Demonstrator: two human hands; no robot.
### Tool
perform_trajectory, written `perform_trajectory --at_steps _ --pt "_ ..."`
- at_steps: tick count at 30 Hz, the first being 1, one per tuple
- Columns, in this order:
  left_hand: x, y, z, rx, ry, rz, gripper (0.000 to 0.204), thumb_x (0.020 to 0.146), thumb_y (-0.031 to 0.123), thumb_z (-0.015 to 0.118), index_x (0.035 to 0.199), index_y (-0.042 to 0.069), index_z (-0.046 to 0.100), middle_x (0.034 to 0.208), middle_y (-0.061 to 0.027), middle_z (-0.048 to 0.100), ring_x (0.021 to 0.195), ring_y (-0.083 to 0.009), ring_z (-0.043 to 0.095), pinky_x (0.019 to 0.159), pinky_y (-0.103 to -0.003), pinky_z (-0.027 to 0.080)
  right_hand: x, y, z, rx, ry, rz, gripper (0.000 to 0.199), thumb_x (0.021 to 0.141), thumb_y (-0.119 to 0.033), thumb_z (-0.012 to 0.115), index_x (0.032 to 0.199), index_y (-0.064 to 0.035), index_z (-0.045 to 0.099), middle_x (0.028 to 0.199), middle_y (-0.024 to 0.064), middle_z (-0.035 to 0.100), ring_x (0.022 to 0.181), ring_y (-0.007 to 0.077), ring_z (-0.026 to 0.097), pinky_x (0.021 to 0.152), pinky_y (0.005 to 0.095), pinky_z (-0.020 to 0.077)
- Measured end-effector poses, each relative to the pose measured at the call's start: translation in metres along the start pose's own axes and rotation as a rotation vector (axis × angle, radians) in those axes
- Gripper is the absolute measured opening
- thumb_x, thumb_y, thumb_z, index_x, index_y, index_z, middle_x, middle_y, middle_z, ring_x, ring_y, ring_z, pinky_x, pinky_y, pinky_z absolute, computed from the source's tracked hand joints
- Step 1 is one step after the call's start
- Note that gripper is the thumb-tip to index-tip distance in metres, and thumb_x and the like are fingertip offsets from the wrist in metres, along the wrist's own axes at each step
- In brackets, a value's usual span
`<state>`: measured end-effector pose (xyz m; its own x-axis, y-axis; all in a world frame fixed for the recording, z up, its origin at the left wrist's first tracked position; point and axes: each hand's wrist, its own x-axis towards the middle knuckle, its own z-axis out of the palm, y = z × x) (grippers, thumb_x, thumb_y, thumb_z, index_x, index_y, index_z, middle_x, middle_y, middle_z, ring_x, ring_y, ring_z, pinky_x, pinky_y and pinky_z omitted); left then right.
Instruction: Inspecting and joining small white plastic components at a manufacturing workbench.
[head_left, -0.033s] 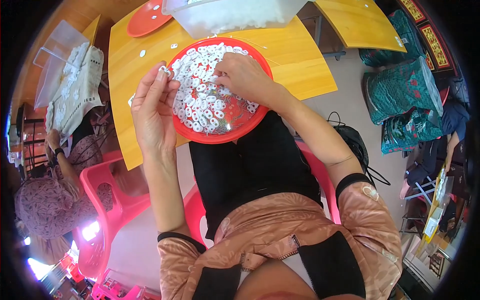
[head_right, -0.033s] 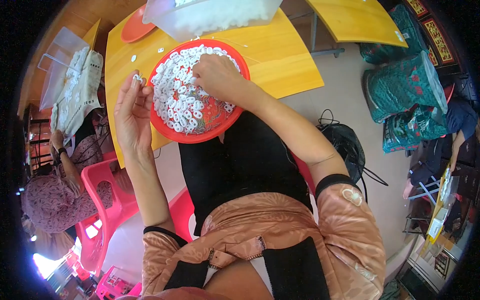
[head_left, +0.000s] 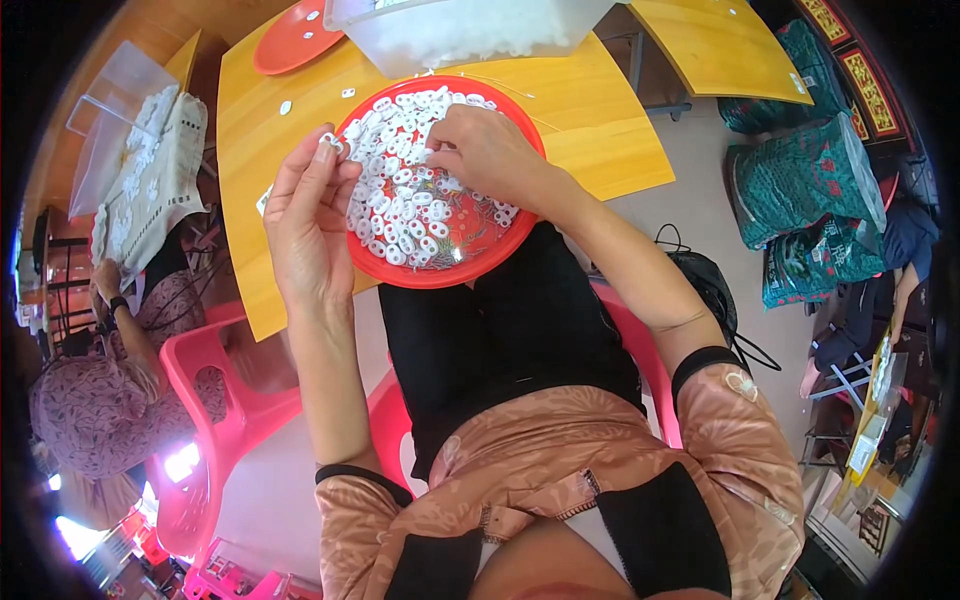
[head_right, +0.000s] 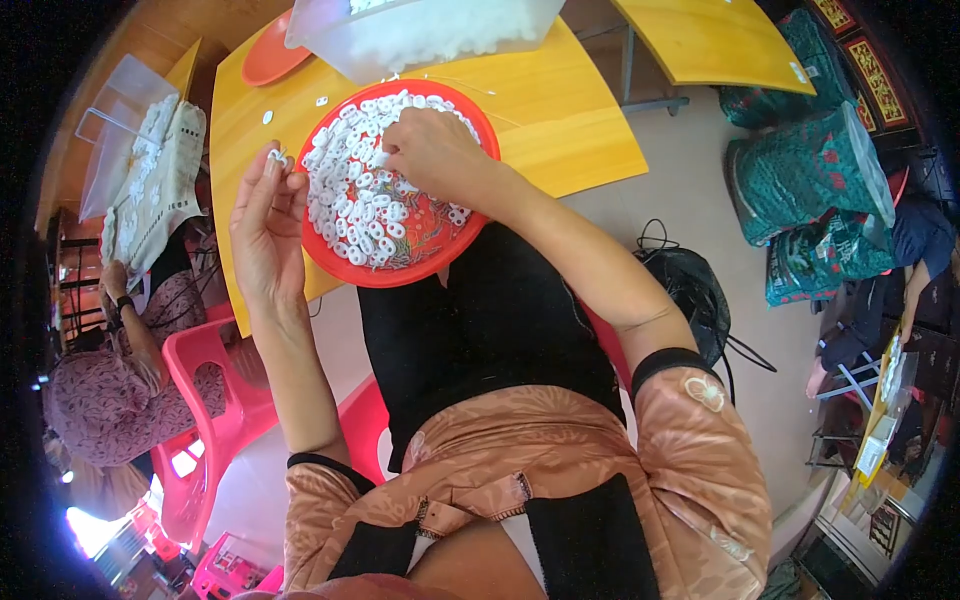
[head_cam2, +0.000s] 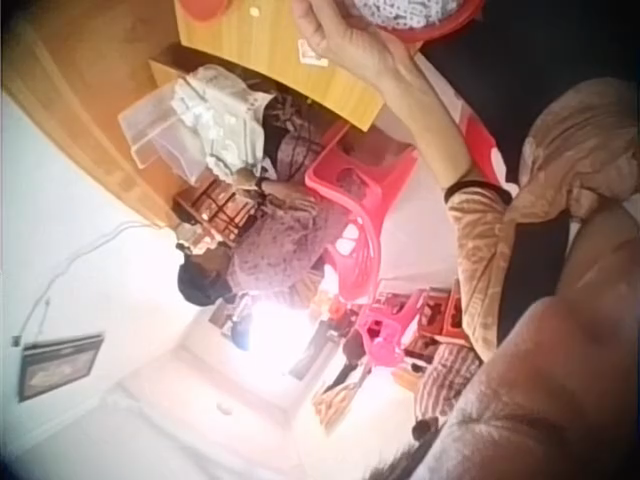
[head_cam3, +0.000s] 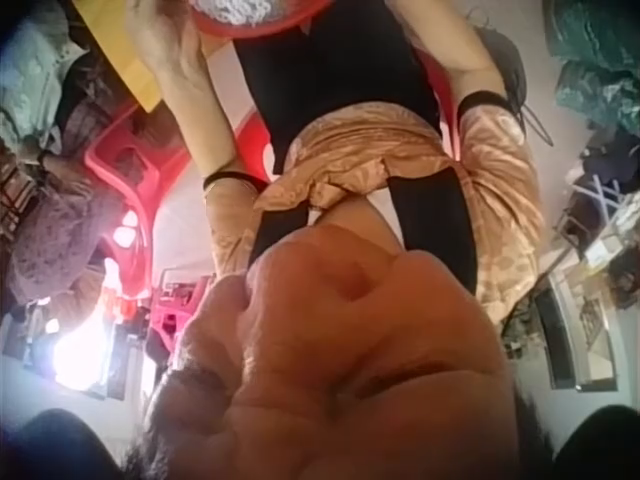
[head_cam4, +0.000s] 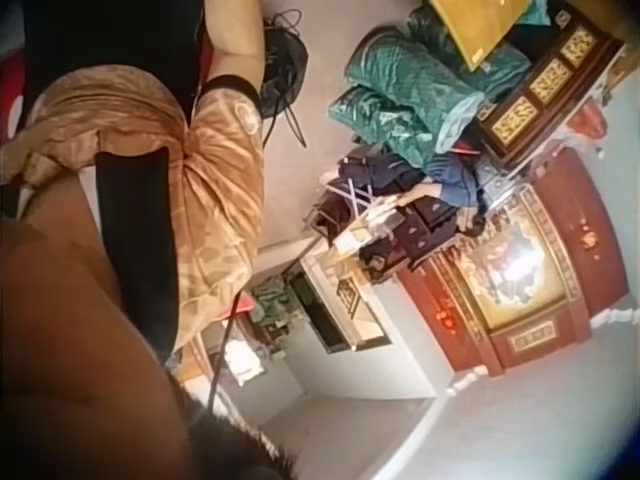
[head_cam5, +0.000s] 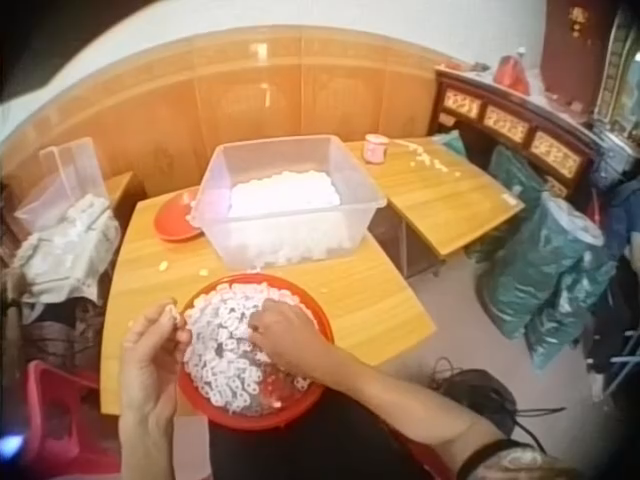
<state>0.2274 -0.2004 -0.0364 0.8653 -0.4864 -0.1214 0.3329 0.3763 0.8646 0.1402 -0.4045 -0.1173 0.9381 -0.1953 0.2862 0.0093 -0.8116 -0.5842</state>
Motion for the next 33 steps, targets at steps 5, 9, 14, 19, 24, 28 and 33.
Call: perform_trajectory --at_steps 5,9,14,19,24,28,33 --pt "-0.001 -0.005 0.005 0.058 0.002 -0.045 0.029 0.099 0.010 0.069 0.126 0.000 0.066 0.104 -0.0078 0.072 0.092 -0.0147 0.069 0.090 -0.028 0.055 0.010 -0.023 -0.035 0.366 0.011 0.034 0.020 0.092 -0.018 0.076 0.099 0.0013 0.078 0.090 0.0109 0.076 0.079 0.0181 0.071 0.073 0.0320 0.0552" --pt "-0.003 -0.007 0.010 0.023 -0.016 -0.051 0.021 0.098 0.006 0.069 0.118 -0.001 0.070 0.102 -0.0089 0.074 0.089 -0.0149 0.072 0.088 -0.028 0.058 0.009 -0.038 -0.056 0.584 0.015 0.013 0.022 0.093 -0.017 0.077 0.104 0.0021 0.078 0.092 0.0088 0.077 0.081 0.0099 0.070 0.074 0.0247 0.0552" --pt "-0.014 -0.005 0.027 -0.003 -0.066 -0.091 0.021 0.099 0.007 0.068 0.119 0.000 0.069 0.103 -0.0085 0.074 0.088 -0.0140 0.071 0.087 -0.027 0.058 0.006 -0.046 -0.065 0.832 0.028 0.013 0.021 0.094 -0.012 0.077 0.109 0.0020 0.077 0.091 0.0065 0.076 0.082 0.0086 0.069 0.074 0.0226 0.0557" --pt "-0.022 -0.004 0.038 -0.033 -0.087 -0.083 0.021 0.099 0.006 0.067 0.119 0.000 0.069 0.102 -0.0091 0.074 0.088 -0.0140 0.071 0.086 -0.027 0.058 0.001 -0.058 -0.086 1.045 0.021 0.182 0.019 0.095 -0.011 0.076 0.108 0.0014 0.077 0.081 0.0040 0.073 0.074 0.0066 0.066 0.068 0.0204 0.0529" --pt "-0.026 -0.004 0.043 0.057 -0.070 0.023 0.021 0.099 0.004 0.067 0.119 -0.002 0.069 0.102 -0.0102 0.074 0.087 -0.0143 0.071 0.085 -0.027 0.058 -0.002 -0.063 -0.096 1.167 -0.022 0.282 0.020 0.096 -0.013 0.074 0.109 0.0022 0.075 0.075 0.0030 0.070 0.067 0.0067 0.064 0.064 0.0202 0.0504" --pt "-0.027 -0.007 0.049 0.132 -0.057 0.068 0.020 0.098 0.003 0.067 0.118 -0.003 0.069 0.101 -0.0105 0.074 0.089 -0.0153 0.072 0.083 -0.026 0.058 -0.002 -0.063 -0.098 1.102 -0.058 0.255 0.021 0.097 -0.015 0.074 0.109 0.0022 0.074 0.075 0.0026 0.069 0.065 0.0066 0.062 0.063 0.0205 0.0494" --pt "-0.027 -0.009 0.049 0.156 -0.057 0.060 0.020 0.098 0.002 0.067 0.118 -0.003 0.069 0.101 -0.0109 0.074 0.090 -0.0165 0.073 0.084 -0.027 0.058 -0.001 -0.061 -0.095 1.116 -0.089 0.270 0.021 0.097 -0.018 0.074 0.107 0.0008 0.074 0.075 0.0017 0.067 0.065 0.0071 0.061 0.062 0.0204 0.0482"
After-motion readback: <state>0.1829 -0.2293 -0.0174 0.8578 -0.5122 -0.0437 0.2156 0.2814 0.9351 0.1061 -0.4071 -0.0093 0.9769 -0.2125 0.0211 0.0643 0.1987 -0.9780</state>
